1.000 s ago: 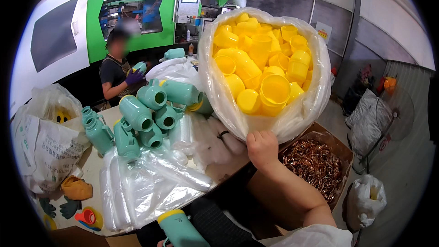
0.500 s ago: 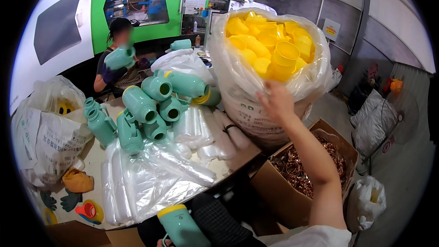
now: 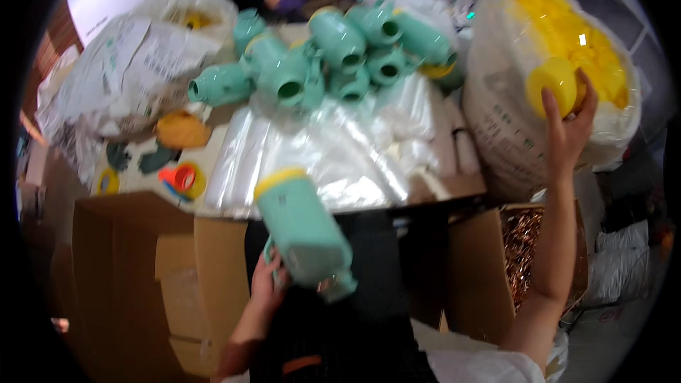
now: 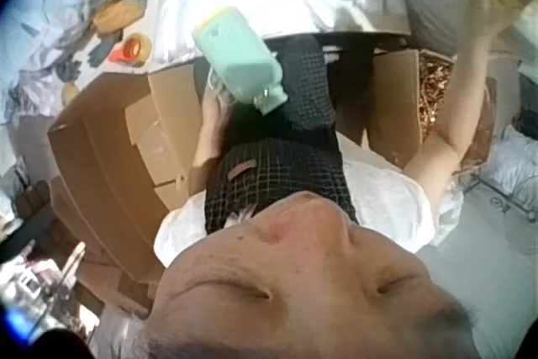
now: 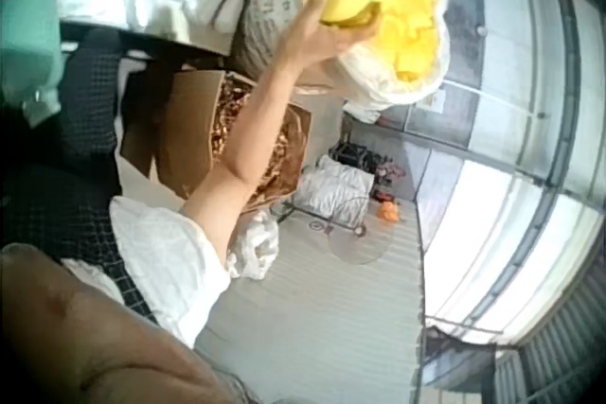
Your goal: The person assembles light green kettles by inserting copper coils into the bodies and screwing on yellow lids. The person works at a table in a warehouse, handling the kettle bodies, coils, and lids one at a time.
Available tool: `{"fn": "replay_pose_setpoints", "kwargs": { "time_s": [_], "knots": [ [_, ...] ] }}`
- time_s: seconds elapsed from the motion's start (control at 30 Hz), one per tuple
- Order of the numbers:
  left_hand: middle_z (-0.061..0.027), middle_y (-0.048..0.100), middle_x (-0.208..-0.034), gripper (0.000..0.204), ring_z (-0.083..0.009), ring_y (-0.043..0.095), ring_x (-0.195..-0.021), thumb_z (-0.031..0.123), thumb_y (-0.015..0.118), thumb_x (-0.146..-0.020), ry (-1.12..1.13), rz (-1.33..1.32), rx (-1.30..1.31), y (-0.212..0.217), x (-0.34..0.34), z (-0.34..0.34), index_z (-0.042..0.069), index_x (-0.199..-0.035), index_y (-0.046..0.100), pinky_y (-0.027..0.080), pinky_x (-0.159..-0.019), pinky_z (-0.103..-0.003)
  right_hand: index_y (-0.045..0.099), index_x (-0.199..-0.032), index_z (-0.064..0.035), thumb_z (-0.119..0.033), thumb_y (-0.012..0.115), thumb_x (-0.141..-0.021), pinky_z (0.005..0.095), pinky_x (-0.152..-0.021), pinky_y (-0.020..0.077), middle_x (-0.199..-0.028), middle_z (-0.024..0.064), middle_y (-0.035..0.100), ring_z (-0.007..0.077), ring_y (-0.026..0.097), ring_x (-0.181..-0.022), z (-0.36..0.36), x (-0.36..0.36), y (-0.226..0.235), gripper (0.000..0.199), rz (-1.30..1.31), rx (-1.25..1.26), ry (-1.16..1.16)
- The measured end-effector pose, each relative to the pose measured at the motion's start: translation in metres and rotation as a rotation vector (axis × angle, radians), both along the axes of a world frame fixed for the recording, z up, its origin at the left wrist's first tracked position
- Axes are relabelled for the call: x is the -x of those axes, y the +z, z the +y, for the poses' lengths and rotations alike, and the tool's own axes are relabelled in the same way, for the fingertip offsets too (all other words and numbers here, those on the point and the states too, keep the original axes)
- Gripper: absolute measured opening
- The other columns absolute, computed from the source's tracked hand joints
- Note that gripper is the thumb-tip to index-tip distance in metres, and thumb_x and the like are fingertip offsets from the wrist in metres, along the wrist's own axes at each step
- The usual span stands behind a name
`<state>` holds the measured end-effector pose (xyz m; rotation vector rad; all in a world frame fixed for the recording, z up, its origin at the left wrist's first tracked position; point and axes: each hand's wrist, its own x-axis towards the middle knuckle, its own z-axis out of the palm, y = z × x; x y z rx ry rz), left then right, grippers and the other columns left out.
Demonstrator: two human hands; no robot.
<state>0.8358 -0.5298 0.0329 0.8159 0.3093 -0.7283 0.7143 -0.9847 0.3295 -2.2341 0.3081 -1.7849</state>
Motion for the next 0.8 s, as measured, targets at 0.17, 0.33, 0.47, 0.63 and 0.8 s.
{"fn": "replay_pose_setpoints", "kwargs": {
  "time_s": [0.17,0.33,0.47,0.63,0.8],
  "knots": [
    [-0.0028,0.058,-0.097,0.033,-0.0097,0.048,-0.064,0.002,0.047,-0.099,0.102,0.176,0.289,0.012,-0.01,-0.019,0.009,-0.131,0.049,0.041,-0.055,-0.022,0.042,-0.145,0.0004,-0.066,0.067,-0.085,0.0436,-0.111,0.0399,-0.146,0.0163,0.047,0.0291,0.046,-0.135,0.176,0.036,-0.185,0.093,0.487,-1.161,0.792],
    [-0.0003,0.054,-0.085,0.033,-0.004,0.044,-0.058,-0.002,0.047,-0.098,-0.022,-0.041,0.031,0.031,-0.013,0.019,0.008,-0.129,0.047,0.037,-0.05,-0.018,0.036,-0.149,-0.0051,-0.025,0.093,-0.064,0.0471,-0.114,0.037,-0.148,0.0177,0.044,0.0388,0.039,-0.138,0.275,0.053,-0.267,0.104,0.827,-0.733,0.672],
    [-0.0031,0.059,-0.097,0.021,-0.0074,0.056,-0.071,0.006,0.053,-0.099,-0.469,-0.611,-0.523,0.017,-0.002,0.059,0.01,-0.12,0.051,0.049,-0.064,-0.022,0.039,-0.148,-0.0033,-0.019,0.08,-0.082,0.0452,-0.114,0.0364,-0.148,0.018,0.046,0.0355,0.043,-0.136,0.24,0.069,-0.277,0.079,0.88,-0.662,0.442],
    [-0.0136,0.064,-0.129,0.025,-0.0197,0.064,-0.109,0.015,0.053,-0.1,-0.782,-0.852,-0.3,0.032,0.005,0.001,-0.001,-0.119,0.06,0.049,-0.097,-0.034,0.04,-0.15,0.0006,-0.051,0.059,-0.097,0.0386,-0.117,0.0305,-0.15,0.0168,0.047,0.0273,0.045,-0.138,0.171,0.033,-0.266,0.076,0.563,-1.229,0.986],
    [-0.0193,0.063,-0.123,0.039,-0.0338,0.058,-0.119,0.02,0.06,-0.097,-0.356,-1.361,-0.563,0.043,-0.109,-0.114,0.001,-0.131,0.056,0.044,-0.103,-0.04,0.052,-0.139,0.0003,-0.039,0.063,-0.095,0.0377,-0.115,0.0308,-0.142,0.0152,0.051,0.0277,0.046,-0.135,0.166,0.013,-0.247,0.06,0.748,-1.135,1.046]
  ]
}}
